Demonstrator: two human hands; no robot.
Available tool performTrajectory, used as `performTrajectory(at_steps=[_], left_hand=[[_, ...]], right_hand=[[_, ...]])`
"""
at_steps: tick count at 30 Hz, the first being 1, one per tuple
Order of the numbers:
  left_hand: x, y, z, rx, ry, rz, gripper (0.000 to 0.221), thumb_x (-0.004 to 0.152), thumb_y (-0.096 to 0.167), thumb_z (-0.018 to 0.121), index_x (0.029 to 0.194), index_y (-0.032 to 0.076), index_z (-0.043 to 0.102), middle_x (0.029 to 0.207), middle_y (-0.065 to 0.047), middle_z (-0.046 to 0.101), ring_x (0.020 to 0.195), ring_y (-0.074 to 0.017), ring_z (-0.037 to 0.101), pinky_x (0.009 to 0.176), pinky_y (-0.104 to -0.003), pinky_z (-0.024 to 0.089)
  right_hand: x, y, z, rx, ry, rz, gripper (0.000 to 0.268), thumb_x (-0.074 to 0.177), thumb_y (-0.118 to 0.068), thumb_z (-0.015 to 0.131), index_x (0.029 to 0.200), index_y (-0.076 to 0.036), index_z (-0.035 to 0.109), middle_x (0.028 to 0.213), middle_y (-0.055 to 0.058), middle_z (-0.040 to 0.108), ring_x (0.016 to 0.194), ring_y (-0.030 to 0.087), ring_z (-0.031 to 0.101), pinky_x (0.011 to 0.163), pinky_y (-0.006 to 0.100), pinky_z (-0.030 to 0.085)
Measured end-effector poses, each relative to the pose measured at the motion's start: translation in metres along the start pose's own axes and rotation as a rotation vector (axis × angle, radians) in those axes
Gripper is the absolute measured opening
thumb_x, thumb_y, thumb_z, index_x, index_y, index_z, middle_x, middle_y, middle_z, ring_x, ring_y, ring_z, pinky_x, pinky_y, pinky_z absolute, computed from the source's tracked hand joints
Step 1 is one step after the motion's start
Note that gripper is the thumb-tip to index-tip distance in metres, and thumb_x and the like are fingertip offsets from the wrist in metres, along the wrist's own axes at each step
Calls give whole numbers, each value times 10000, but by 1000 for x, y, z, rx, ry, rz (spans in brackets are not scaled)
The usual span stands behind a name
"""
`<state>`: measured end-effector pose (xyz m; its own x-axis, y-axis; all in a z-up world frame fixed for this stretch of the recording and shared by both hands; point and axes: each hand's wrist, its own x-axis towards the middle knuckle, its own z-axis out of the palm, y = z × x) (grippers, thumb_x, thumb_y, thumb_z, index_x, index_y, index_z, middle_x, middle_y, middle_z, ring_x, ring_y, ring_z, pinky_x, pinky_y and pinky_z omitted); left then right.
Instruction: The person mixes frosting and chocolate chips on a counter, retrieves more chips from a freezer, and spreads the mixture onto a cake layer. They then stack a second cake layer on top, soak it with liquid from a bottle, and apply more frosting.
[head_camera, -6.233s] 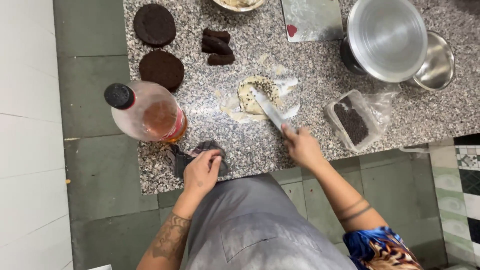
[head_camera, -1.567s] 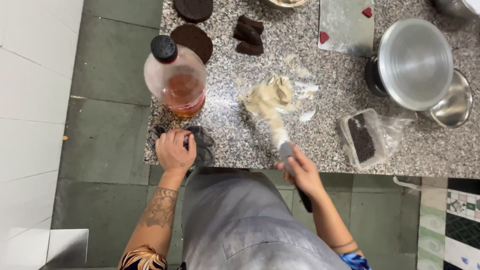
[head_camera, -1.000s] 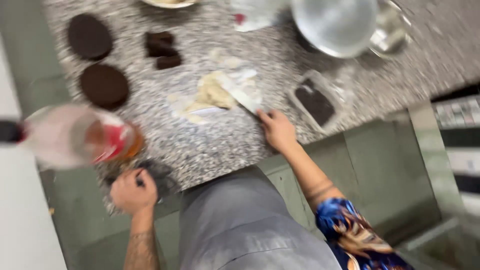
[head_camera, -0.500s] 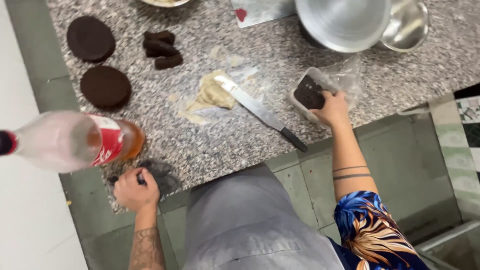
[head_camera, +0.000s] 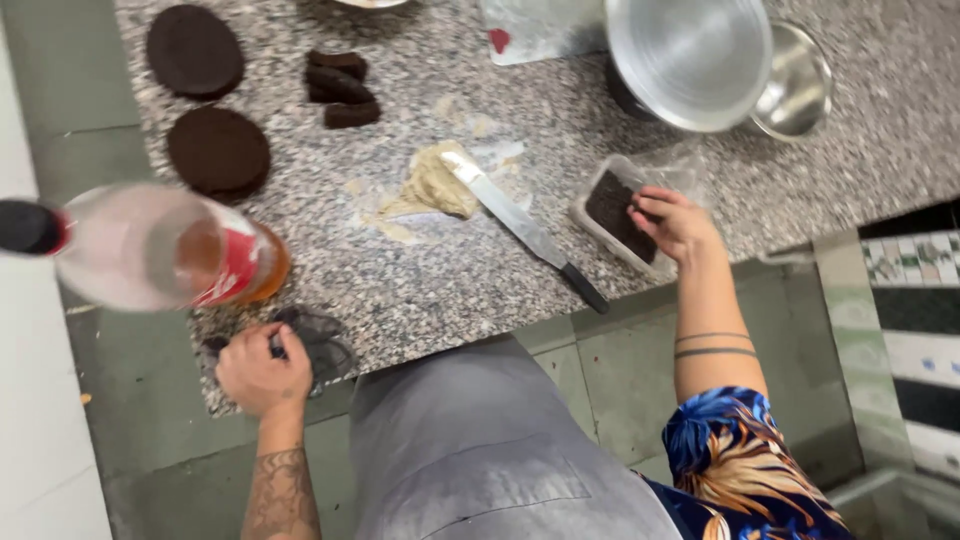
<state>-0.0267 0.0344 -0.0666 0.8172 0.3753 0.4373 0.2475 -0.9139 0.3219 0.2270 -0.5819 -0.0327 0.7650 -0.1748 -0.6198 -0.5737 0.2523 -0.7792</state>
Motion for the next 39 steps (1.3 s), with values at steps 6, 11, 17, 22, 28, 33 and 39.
performTrajectory(at_steps=[6,11,17,22,28,33,39], left_hand=[[4,6,-6,-66,13,-37,101,931,240,716,982,153,703,1068,-60,688,989,-323,627,856,-478,468],[6,7,-11,-59,3,-55,109,907,243,715,965,151,706,1061,-56,696,980,-314,635,854,-474,472],[8,8,-14,-81,49,-35,114,907,231,716,971,138,704,1061,-61,698,969,-312,635,848,-470,472],[10,12,-18,-105,59,-49,101,906,221,715,960,137,697,1065,-56,700,955,-304,634,841,-463,475],[12,11,-16,-96,59,-32,104,901,228,721,949,138,699,1020,-61,687,934,-312,629,806,-466,473],[7,7,-11,-90,37,-38,98,934,224,716,980,140,695,1063,-57,691,960,-314,630,836,-469,476],[10,9,-13,-89,26,-40,98,910,224,711,956,137,703,1041,-53,686,953,-311,630,836,-468,473]], right_hand=[[-5,-5,124,-50,-304,4,270,910,10,697,1178,-3,666,1125,126,715,1024,244,715,913,348,622],[-17,17,270,-447,-447,-147,212,854,9,743,1065,-8,736,1032,111,736,930,239,739,844,367,647],[-63,7,331,-1443,-320,-943,208,800,-93,772,1000,-131,811,902,195,729,849,387,691,800,448,543],[-82,12,331,-1220,-186,-1121,159,850,-60,698,973,-91,792,945,178,737,896,371,706,809,440,553],[-92,28,287,-1108,-43,-1054,153,892,-198,759,978,-73,778,900,169,744,820,344,714,741,415,552],[-122,53,209,-914,149,-588,201,965,-250,709,986,-52,735,860,149,727,778,324,709,701,374,550],[-134,90,162,-1494,-7,-1004,575,772,-187,740,1326,-82,628,1114,194,643,975,409,632,800,486,539]])
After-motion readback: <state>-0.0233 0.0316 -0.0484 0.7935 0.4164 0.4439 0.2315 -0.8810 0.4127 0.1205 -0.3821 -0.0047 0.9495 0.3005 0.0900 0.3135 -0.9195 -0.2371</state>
